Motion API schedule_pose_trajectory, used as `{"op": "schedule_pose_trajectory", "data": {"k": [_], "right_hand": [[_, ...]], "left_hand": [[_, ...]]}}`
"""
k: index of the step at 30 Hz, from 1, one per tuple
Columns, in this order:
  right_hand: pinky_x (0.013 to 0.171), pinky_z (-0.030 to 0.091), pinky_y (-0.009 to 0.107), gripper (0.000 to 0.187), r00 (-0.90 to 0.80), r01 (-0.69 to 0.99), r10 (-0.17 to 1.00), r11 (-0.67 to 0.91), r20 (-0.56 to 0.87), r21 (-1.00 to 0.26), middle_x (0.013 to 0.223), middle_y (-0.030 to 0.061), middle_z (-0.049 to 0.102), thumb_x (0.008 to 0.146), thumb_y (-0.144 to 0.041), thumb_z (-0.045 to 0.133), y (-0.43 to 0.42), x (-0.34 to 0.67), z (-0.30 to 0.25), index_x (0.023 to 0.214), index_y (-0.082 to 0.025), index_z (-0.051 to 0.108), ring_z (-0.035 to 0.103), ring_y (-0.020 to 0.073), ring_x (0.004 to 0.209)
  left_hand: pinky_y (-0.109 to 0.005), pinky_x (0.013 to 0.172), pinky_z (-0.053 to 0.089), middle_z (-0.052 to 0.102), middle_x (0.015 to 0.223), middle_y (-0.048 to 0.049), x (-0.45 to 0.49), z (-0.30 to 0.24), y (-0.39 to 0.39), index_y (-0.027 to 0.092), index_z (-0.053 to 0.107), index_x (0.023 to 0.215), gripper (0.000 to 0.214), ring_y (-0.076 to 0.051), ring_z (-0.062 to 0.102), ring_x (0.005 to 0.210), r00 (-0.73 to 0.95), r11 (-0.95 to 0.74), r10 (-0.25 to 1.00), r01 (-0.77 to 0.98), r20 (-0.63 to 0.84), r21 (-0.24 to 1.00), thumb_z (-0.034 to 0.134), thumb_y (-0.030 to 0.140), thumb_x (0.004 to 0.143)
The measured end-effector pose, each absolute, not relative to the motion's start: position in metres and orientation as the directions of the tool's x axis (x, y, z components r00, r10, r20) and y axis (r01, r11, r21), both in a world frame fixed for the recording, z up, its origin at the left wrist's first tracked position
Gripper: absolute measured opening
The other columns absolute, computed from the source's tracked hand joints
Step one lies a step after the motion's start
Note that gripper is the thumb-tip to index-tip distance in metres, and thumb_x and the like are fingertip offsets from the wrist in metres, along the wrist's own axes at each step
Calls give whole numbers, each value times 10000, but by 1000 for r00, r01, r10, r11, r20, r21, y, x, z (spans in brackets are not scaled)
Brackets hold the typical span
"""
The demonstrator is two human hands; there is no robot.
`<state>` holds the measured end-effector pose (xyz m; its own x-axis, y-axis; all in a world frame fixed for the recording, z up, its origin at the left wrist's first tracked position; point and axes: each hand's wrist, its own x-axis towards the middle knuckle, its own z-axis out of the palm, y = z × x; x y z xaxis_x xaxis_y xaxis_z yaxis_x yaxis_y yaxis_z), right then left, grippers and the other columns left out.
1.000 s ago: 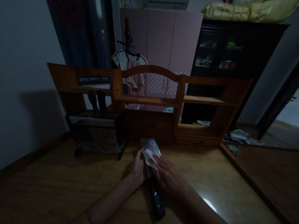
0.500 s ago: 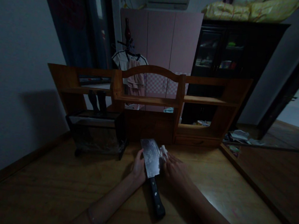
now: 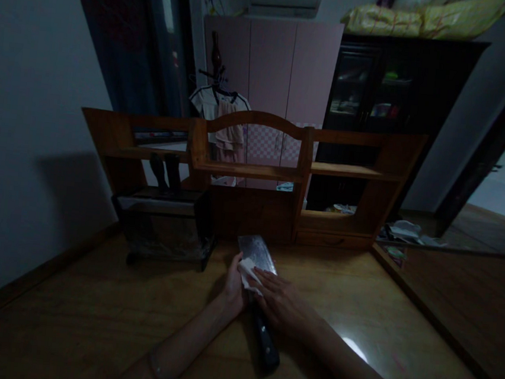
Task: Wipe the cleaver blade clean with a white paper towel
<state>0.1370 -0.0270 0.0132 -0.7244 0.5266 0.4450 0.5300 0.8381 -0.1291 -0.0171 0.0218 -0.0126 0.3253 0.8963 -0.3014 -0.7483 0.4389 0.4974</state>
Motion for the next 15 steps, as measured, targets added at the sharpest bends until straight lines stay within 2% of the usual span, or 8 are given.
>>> {"op": "schedule_pose_trajectory", "data": {"k": [3,5,11,15], "right_hand": [[1146,269,379,433,-694,565,560,813,453,-141,1458,58,375,991,-196,376,-22,142,10,1423,-172,388,283,183,1366],[1147,267,381,429,-662,604,590,785,463,-137,1454,58,382,981,-178,377,-17,147,9,1409,-174,409,297,184,1360],[1101,341,404,412,-514,770,719,627,467,-119,1415,128,425,967,-159,380,-8,153,1,1372,-126,454,399,238,1303],[1094,348,430,417,-461,799,726,590,511,-116,1453,151,356,976,-155,360,-7,153,1,1382,-104,436,373,262,1318]], "left_hand": [[-341,734,512,682,825,-143,-16,-10,20,61,627,1019,493,-237,656,754,398,458,889,-741,-228,492,442,489,857],[-338,764,508,684,876,-145,-17,-9,20,70,623,1028,487,-235,656,793,389,442,896,-748,-213,495,454,493,856],[-338,700,506,673,792,-114,-19,-14,20,88,628,974,498,-213,631,671,349,451,892,-702,-286,551,498,547,832],[-345,753,506,683,839,-127,-19,-14,19,83,631,985,494,-230,647,750,347,434,901,-709,-261,556,502,536,837]]}}
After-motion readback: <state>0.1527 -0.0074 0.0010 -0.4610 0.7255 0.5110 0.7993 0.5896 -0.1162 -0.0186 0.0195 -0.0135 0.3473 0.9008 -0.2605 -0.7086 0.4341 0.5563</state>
